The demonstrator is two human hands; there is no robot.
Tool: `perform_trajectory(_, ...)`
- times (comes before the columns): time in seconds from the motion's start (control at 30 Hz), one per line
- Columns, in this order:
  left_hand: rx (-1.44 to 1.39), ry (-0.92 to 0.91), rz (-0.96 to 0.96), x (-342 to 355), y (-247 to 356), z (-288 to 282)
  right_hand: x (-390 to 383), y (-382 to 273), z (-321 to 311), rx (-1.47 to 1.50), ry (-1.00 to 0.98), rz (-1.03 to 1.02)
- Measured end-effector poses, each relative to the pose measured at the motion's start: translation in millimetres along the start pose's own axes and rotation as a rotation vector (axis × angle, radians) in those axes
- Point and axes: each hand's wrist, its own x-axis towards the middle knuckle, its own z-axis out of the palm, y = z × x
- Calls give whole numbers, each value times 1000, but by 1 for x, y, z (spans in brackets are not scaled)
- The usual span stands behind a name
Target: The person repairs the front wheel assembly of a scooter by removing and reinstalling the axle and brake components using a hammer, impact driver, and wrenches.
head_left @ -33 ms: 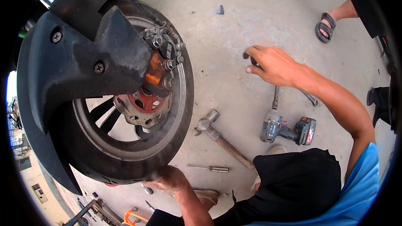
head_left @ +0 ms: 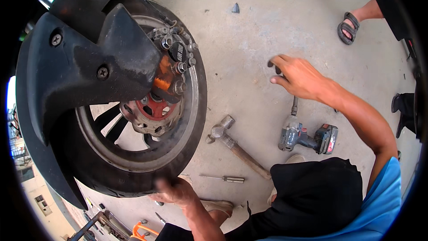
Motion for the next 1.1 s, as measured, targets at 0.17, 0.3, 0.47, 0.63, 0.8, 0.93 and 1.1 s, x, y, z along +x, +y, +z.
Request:
perform_trajectory(0.17, -136, 13, -104, -18, -24, 17, -123, 17, 46, 117, -12, 409)
perform_trajectory(0.3, -141, -2, -169, -41, -83, 11, -187, 3, 72, 27, 21, 320)
perform_trajectory(0.47, -62, -71, -329, -72, -99, 38, -225, 2, 111, -118, -84, 374)
perform_trajectory(0.63, -271, -164, -241, -63, -99, 20, -220, 25, 162, -137, -23, 306)
perform_trajectory(0.8, -110, -60, -309, -48, -47, 30, -211, 17, 136, 92, 9, 436)
perform_trajectory(0.93, -149, -57, -262, -25, -26, 8, -204, 0, 100, 281, 104, 394)
perform_trajectory(1.1, 109, -54, 48, 17, 7, -8, -173, -14, 59, 610, 189, 559)
